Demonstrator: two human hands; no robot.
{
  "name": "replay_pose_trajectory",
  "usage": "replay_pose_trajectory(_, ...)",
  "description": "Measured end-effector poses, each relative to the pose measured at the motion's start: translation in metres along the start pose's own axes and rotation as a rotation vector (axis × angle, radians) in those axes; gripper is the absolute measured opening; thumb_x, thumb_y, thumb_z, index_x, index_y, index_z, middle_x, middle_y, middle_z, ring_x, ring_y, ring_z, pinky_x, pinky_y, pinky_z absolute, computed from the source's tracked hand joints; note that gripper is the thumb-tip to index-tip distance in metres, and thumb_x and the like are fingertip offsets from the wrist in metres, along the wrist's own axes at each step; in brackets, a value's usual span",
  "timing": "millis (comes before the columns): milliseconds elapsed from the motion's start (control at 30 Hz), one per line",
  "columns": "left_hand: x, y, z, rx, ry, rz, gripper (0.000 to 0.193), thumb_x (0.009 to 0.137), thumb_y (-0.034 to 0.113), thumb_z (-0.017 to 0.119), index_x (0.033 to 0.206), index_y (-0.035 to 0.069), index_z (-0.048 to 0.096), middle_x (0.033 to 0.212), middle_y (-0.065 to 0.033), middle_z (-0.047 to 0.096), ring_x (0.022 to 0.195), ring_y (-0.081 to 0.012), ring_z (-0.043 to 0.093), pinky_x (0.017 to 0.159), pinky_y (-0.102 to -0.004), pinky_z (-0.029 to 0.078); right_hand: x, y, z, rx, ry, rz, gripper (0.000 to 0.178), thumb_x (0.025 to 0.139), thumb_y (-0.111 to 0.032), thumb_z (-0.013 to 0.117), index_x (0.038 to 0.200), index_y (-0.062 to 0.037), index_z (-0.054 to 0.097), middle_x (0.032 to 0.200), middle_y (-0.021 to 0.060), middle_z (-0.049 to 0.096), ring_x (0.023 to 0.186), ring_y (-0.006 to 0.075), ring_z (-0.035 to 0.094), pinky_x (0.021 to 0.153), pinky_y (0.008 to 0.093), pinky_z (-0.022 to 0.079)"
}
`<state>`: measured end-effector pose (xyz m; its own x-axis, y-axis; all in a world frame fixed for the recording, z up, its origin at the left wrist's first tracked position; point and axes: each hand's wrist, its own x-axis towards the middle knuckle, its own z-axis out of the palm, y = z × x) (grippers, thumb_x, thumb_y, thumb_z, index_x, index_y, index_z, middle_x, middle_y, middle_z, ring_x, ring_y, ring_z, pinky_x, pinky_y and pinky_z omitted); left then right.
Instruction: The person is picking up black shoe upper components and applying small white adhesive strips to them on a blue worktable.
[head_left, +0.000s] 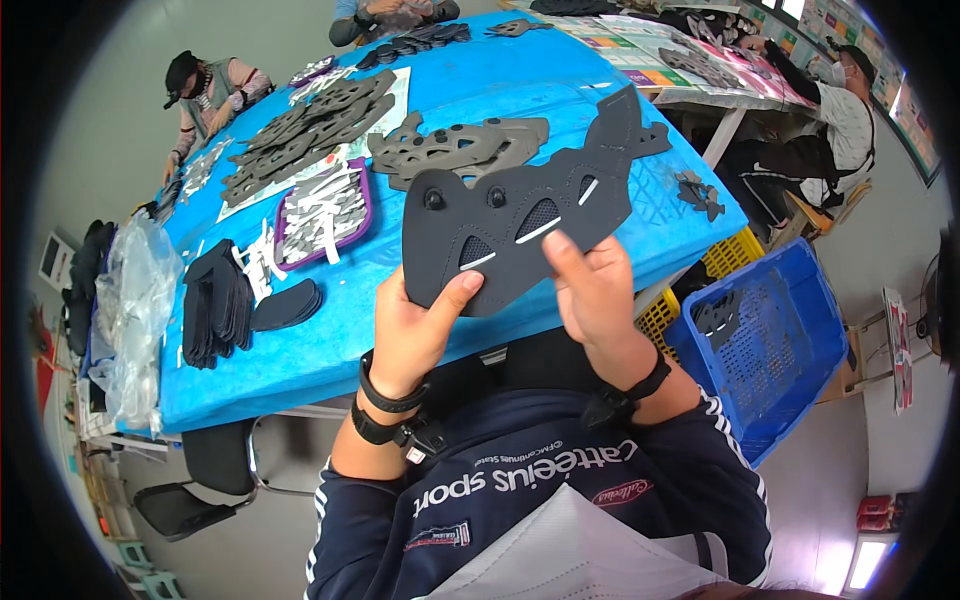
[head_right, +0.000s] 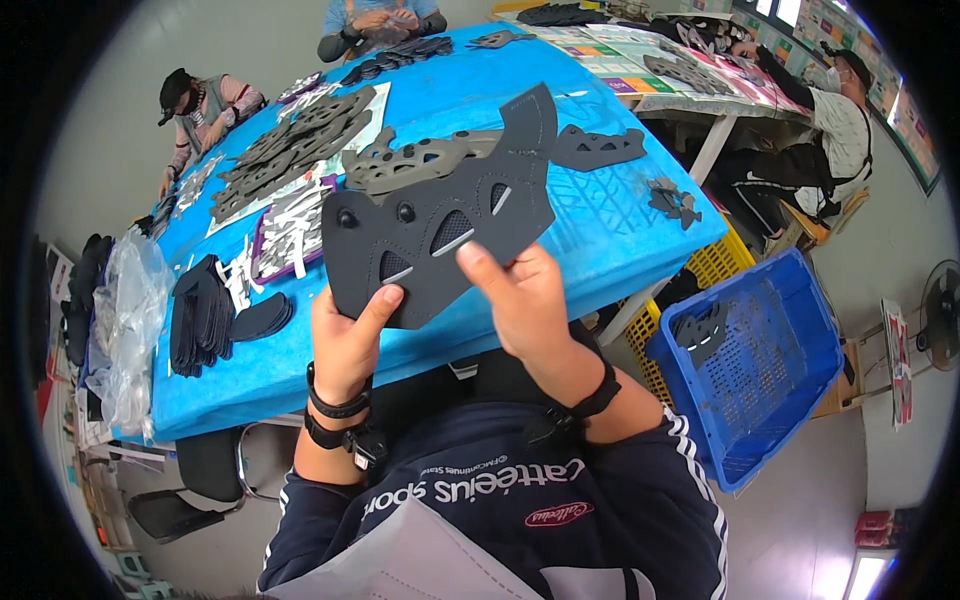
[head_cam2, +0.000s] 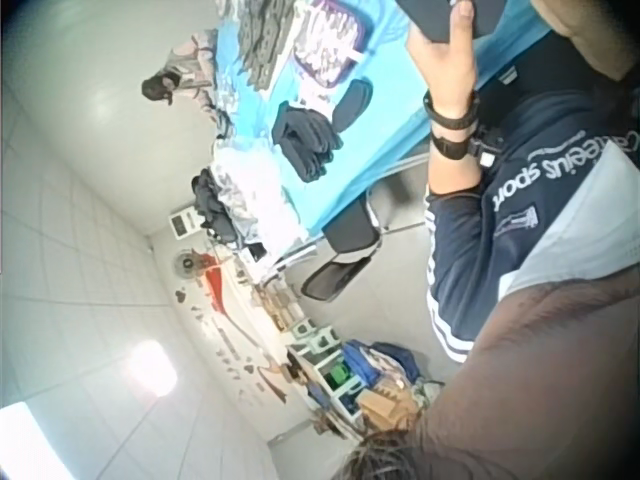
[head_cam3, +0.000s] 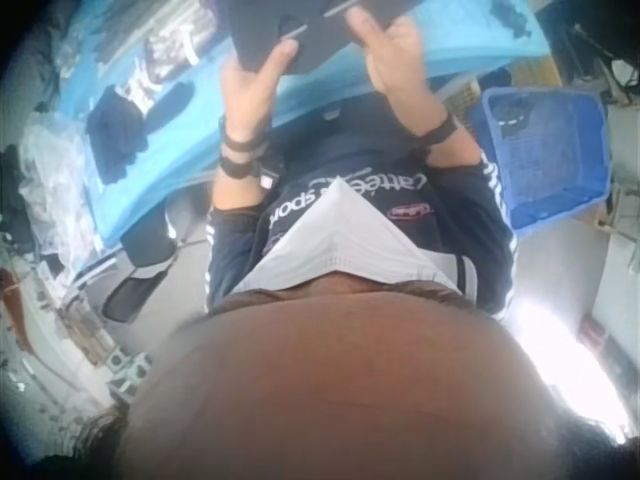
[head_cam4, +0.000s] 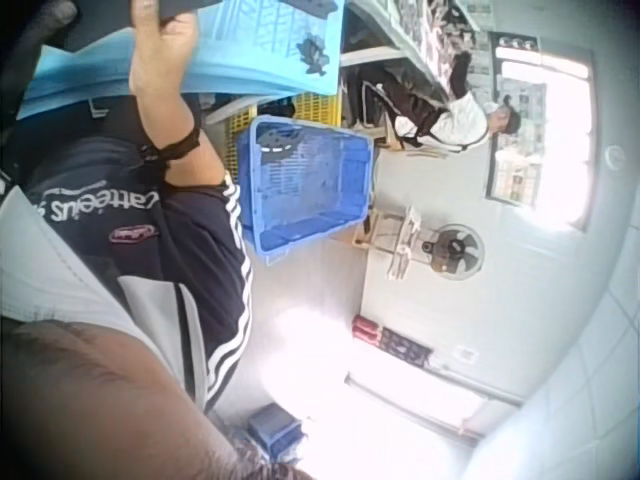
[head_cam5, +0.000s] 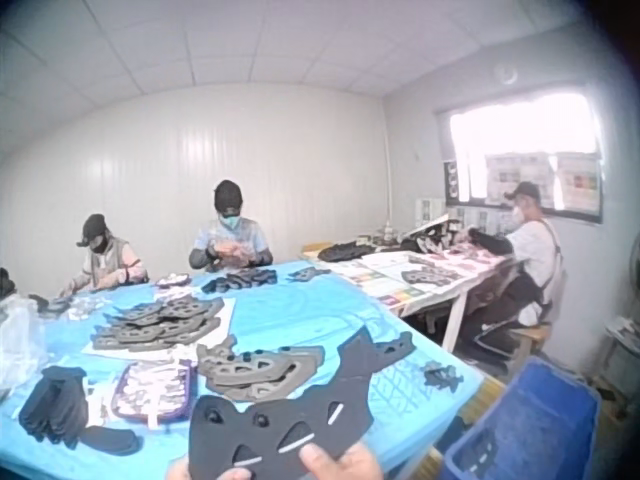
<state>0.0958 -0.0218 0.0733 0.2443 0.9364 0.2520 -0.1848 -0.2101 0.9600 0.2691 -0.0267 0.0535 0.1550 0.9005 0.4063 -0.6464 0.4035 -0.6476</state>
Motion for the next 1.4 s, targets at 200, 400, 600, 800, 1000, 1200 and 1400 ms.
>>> replay_pose_trajectory(200, 0.017, 0.002, 0.003, 0.085, 0.006, 0.132, 0.039, 0.08, 0.005, 0.065, 0.115, -0.002, 0.05, 0.103, -0.0076, 0.058, 0.094, -0.0127, 0.054, 0.082, -0.0271, 0.044, 0.036, -0.013, -0.006, -0.246, 0.113, -0.21, 0.026, 0.085, -0.01, 0.06, 0.108, -0.0001, 0.053, 0.102, 0.0058, 0.06, 0.094, 0.0119, 0.055, 0.083, 0.0279, 0.043)
replay_pose_trajectory(400, -0.015, 0.068, 0.017, -0.349, 0.055, 0.695, 0.023, 0.08, 0.015, 0.059, 0.098, 0.003, 0.05, 0.087, -0.009, 0.052, 0.076, -0.0179, 0.051, 0.078, -0.0356, 0.044, 0.161, -0.074, -0.161, -0.538, 0.468, -0.086, 0.021, 0.083, -0.015, 0.065, 0.097, -0.0028, 0.055, 0.086, 0.0022, 0.062, 0.067, 0.0078, 0.055, 0.062, 0.0218, 0.048)
replay_pose_trajectory(600, -0.053, 0.099, 0.01, -0.429, -0.236, 0.808, 0.013, 0.077, 0.016, 0.065, 0.078, 0.021, 0.054, 0.081, 0.0105, 0.053, 0.092, -0.0094, 0.047, 0.087, -0.0326, 0.03, 0.203, -0.084, -0.238, -1.379, 0.531, 0.293, 0.047, 0.076, -0.026, 0.072, 0.106, 0.0051, 0.053, 0.098, 0.0107, 0.063, 0.079, 0.0163, 0.062, 0.065, 0.0288, 0.051)
replay_pose_trajectory(800, -0.065, 0.094, 0.004, -0.436, -0.252, 0.727, 0.004, 0.085, 0.025, 0.057, 0.088, 0.025, 0.059, 0.086, 0.0115, 0.056, 0.094, -0.0134, 0.048, 0.088, -0.0354, 0.031, 0.189, -0.04, -0.125, -2.296, -0.051, 0.229, 0.064, 0.079, -0.046, 0.06, 0.115, 0.0062, 0.051, 0.109, 0.0197, 0.059, 0.099, 0.0327, 0.058, 0.083, 0.042, 0.047)
replay_pose_trajectory(1000, -0.071, 0.091, -0.001, -0.482, -0.162, 0.813, 0.005, 0.08, 0.021, 0.06, 0.082, 0.024, 0.057, 0.082, 0.0125, 0.054, 0.09, -0.0111, 0.048, 0.085, -0.0335, 0.03, 0.22, 0.065, -0.082, -1.767, -0.24, 0.118, 0.064, 0.079, -0.048, 0.059, 0.11, 0.008, 0.053, 0.11, 0.026, 0.056, 0.103, 0.0357, 0.054, 0.087, 0.0418, 0.043)
replay_pose_trajectory(1200, -0.073, 0.088, -0.014, -0.545, -0.07, 1.12, 0.018, 0.071, 0.009, 0.064, 0.074, 0.021, 0.052, 0.079, 0.0112, 0.052, 0.086, -0.0074, 0.047, 0.082, -0.0308, 0.029, 0.242, 0.102, -0.081, -1.589, -0.012, 0.439, 0.054, 0.076, -0.037, 0.068, 0.104, 0.008, 0.056, 0.091, 0.0216, 0.063, 0.08, 0.0289, 0.063, 0.069, 0.0372, 0.05)
replay_pose_trajectory(1400, -0.041, 0.052, -0.036, -0.002, 0.337, 0.932, 0.018, 0.071, 0.004, 0.059, 0.085, 0.005, 0.047, 0.084, -0.0054, 0.05, 0.082, -0.0162, 0.046, 0.073, -0.0309, 0.038, 0.223, 0.095, -0.057, -0.844, 0.153, 0.271, 0.019, 0.077, -0.008, 0.063, 0.09, 0.0039, 0.056, 0.075, 0.0073, 0.059, 0.064, 0.0139, 0.058, 0.057, 0.0257, 0.048)
